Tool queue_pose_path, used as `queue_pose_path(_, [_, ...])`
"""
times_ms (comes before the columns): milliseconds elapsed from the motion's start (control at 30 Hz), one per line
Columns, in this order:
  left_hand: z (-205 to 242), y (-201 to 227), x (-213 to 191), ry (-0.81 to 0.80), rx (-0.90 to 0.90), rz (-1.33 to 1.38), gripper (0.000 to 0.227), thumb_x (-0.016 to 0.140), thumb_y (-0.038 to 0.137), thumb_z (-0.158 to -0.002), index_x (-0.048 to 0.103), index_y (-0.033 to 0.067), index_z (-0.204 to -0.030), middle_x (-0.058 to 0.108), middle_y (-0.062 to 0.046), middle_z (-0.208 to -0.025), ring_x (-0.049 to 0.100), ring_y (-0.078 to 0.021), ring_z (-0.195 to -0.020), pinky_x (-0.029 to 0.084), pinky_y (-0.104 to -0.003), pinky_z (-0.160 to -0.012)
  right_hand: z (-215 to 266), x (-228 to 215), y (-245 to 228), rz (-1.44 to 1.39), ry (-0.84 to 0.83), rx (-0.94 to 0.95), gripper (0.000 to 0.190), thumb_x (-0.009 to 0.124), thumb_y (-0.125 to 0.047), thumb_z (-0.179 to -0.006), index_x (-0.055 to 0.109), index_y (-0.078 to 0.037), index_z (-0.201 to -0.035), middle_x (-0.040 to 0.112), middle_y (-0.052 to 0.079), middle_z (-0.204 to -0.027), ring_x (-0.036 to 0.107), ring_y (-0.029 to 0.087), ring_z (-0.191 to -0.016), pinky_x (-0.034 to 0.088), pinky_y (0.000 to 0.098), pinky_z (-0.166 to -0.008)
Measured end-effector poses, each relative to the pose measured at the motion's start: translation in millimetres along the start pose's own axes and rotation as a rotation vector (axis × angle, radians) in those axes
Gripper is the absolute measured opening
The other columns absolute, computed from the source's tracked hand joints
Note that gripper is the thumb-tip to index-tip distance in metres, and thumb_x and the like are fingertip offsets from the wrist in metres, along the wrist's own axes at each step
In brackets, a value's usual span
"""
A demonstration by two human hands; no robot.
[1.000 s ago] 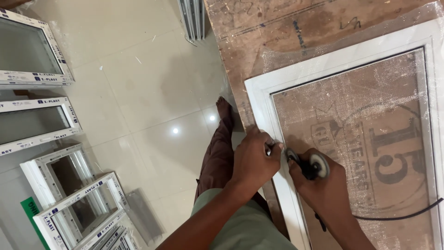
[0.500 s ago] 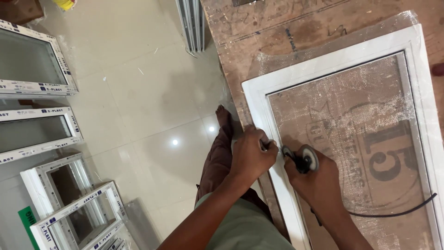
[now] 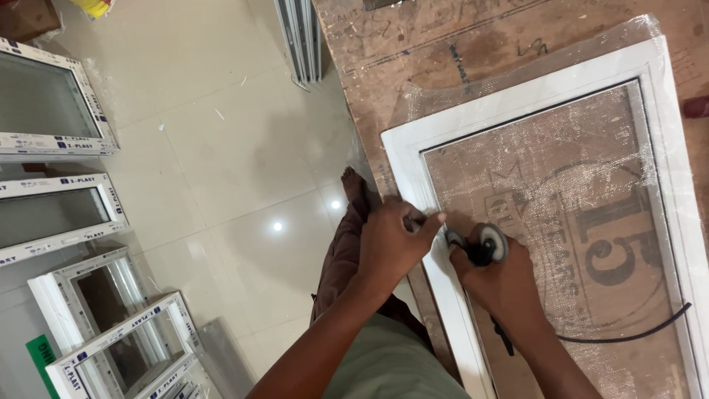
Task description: Installing a black rubber gasket or seal into a white window frame using a screen rolling tool.
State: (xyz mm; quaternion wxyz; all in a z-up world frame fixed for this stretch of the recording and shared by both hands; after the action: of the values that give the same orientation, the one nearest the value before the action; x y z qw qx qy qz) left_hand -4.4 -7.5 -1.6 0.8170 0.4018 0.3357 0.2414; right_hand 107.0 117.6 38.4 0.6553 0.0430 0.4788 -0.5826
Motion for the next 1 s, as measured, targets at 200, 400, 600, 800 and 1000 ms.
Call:
queue_pose_path(200, [-12.2, 0.2, 6.2, 0.135, 0.047, -0.146, 0.039, 0.085, 0.031, -0.080, 0.064, 0.0009, -0.068, 0.065, -0.013, -0.076, 0.067, -0.0295, -0.063, 0.050, -0.042, -0.055, -3.7, -0.2, -0.1, -0.013, -0.023, 0.067, 0.023, 0.079, -0.020, -0.077, 0.066, -0.002, -0.077, 0.064, 0.010, -0.058, 0.061, 0.017, -0.053, 0.048, 0.0363, -0.053])
queue_pose_path(400, [-11.1, -5.0, 8.9, 0.163, 0.123, -0.126, 0.037, 0.082, 0.025, -0.083, 0.057, 0.0008, -0.071, 0.060, -0.014, -0.073, 0.062, -0.0313, -0.059, 0.048, -0.044, -0.055, -3.5, -0.9, -2.8, 0.011, -0.012, 0.055, 0.025, 0.079, -0.021, -0.078, 0.064, -0.001, -0.077, 0.062, 0.012, -0.057, 0.059, 0.019, -0.052, 0.048, 0.0370, -0.053])
queue_pose_path(600, [-10.7, -7.9, 9.3, 0.134, 0.177, -0.040, 0.032, 0.081, 0.021, -0.086, 0.059, 0.0000, -0.075, 0.059, -0.014, -0.073, 0.060, -0.0303, -0.056, 0.046, -0.043, -0.053, -4.3, -1.6, -2.0, 0.008, -0.012, 0.003, 0.026, 0.079, -0.021, -0.078, 0.062, -0.001, -0.076, 0.062, 0.011, -0.058, 0.059, 0.018, -0.051, 0.048, 0.0360, -0.052])
queue_pose_path(800, [-9.0, -10.3, 9.7, 0.179, 0.243, -0.043, 0.033, 0.082, 0.021, -0.084, 0.059, 0.0002, -0.073, 0.060, -0.015, -0.076, 0.060, -0.0302, -0.059, 0.047, -0.041, -0.055, -5.2, 1.4, -1.5, -0.068, -0.023, 0.021, 0.023, 0.078, -0.017, -0.080, 0.063, 0.000, -0.078, 0.061, 0.015, -0.061, 0.057, 0.020, -0.056, 0.047, 0.0365, -0.054])
queue_pose_path(1000, [-10.2, -10.5, 6.8, 0.156, 0.261, -0.039, 0.034, 0.082, 0.021, -0.085, 0.058, -0.0003, -0.072, 0.060, -0.014, -0.074, 0.059, -0.0278, -0.058, 0.046, -0.042, -0.054, -10.4, 2.9, -1.0, -0.157, 0.014, -0.025, 0.019, 0.078, -0.016, -0.075, 0.064, -0.003, -0.082, 0.066, 0.008, -0.066, 0.062, 0.015, -0.059, 0.050, 0.0325, -0.055])
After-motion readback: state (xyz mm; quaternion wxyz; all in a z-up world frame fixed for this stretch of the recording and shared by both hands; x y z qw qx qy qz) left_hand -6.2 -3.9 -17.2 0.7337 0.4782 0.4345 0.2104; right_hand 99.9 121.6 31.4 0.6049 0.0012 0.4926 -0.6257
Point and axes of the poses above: each hand's wrist, its own z-axis away from the middle knuckle, its own x-axis out of the palm, y = z × x, the point moved 1 cm from there along -z, towards the middle knuckle
